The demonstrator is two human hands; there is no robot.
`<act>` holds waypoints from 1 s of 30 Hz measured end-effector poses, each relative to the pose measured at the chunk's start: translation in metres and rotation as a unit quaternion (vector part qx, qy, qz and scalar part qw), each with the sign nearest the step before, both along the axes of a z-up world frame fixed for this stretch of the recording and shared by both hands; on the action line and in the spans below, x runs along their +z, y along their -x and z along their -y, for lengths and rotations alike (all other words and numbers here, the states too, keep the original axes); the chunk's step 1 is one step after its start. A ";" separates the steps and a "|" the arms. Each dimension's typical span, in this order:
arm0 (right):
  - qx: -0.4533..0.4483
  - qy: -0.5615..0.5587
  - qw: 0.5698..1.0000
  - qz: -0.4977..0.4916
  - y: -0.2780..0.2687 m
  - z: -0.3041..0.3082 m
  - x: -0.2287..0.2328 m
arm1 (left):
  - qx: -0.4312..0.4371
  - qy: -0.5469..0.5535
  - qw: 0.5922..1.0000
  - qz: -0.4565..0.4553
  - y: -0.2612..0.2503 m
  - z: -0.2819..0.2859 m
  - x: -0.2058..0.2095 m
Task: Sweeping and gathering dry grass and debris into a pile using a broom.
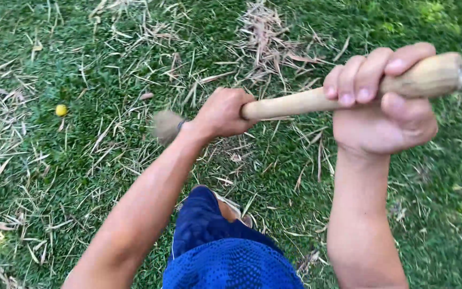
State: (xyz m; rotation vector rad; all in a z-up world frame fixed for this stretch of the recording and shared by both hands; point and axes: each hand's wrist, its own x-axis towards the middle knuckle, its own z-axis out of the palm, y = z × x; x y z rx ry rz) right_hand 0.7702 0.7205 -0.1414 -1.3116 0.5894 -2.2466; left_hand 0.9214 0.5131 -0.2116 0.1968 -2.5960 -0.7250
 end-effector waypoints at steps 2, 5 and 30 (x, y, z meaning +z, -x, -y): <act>-0.014 0.002 0.994 0.107 -0.004 -0.008 0.000 | -0.031 -0.014 0.990 0.136 -0.019 -0.017 0.014; -0.027 -0.053 0.980 0.193 -0.025 -0.005 -0.007 | -0.040 -0.035 0.976 0.211 -0.047 -0.034 -0.005; -0.176 0.030 0.982 0.066 -0.092 -0.090 -0.003 | -0.170 0.071 0.976 0.115 -0.043 -0.045 0.029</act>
